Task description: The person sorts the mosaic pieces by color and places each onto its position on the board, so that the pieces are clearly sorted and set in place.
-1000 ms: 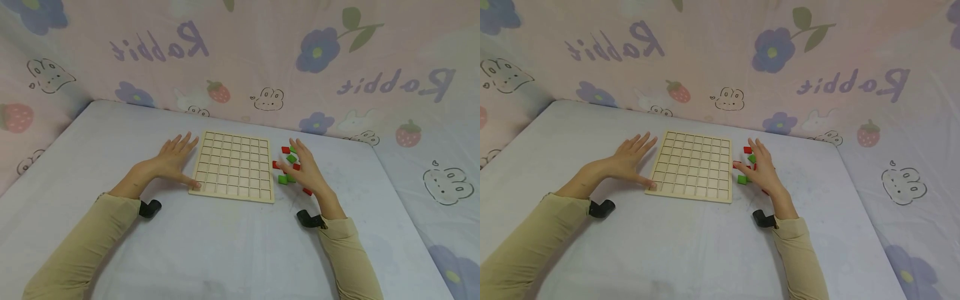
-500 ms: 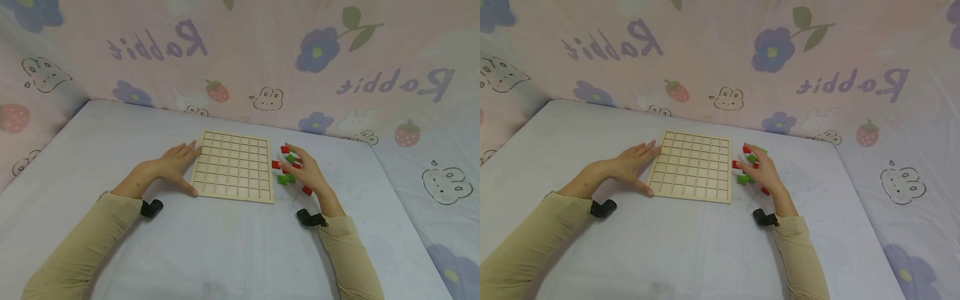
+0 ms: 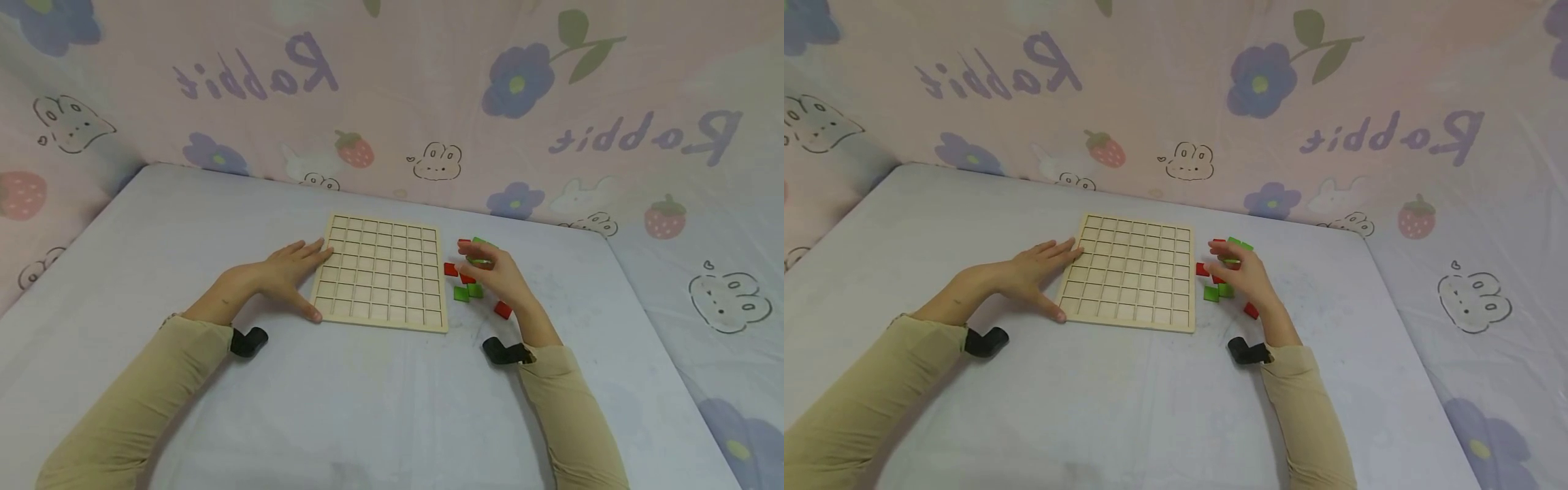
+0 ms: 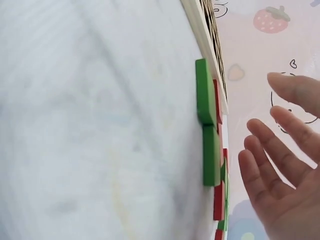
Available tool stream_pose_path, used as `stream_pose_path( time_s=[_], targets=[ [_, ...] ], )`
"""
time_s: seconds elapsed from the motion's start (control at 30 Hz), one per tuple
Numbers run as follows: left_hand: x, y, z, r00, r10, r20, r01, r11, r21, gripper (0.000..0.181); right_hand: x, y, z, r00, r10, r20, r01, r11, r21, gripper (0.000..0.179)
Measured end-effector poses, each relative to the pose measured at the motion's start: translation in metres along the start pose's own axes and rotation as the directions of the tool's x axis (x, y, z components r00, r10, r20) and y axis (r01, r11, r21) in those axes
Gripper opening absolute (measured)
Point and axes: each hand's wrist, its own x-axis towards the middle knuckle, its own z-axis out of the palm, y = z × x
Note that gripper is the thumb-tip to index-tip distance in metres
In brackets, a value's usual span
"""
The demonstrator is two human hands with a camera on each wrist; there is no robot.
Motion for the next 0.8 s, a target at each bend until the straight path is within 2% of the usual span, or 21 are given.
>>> stream_pose_path(
  time_s=[0.33,0.8],
  targets=[
    [0.000,0.002,0.001,1.000,-0.012,-0.003,0.012,1.000,-0.013,0.122,0.007,-0.001,0.002,0.992,0.124,0.026,-0.124,0.992,0.003,0.046],
    [0.001,-0.001,0.003,1.000,-0.012,0.002,0.012,1.000,-0.009,0.122,0.011,0.001,0.004,0.988,0.129,0.080,-0.129,0.992,-0.012,0.045]
  ],
)
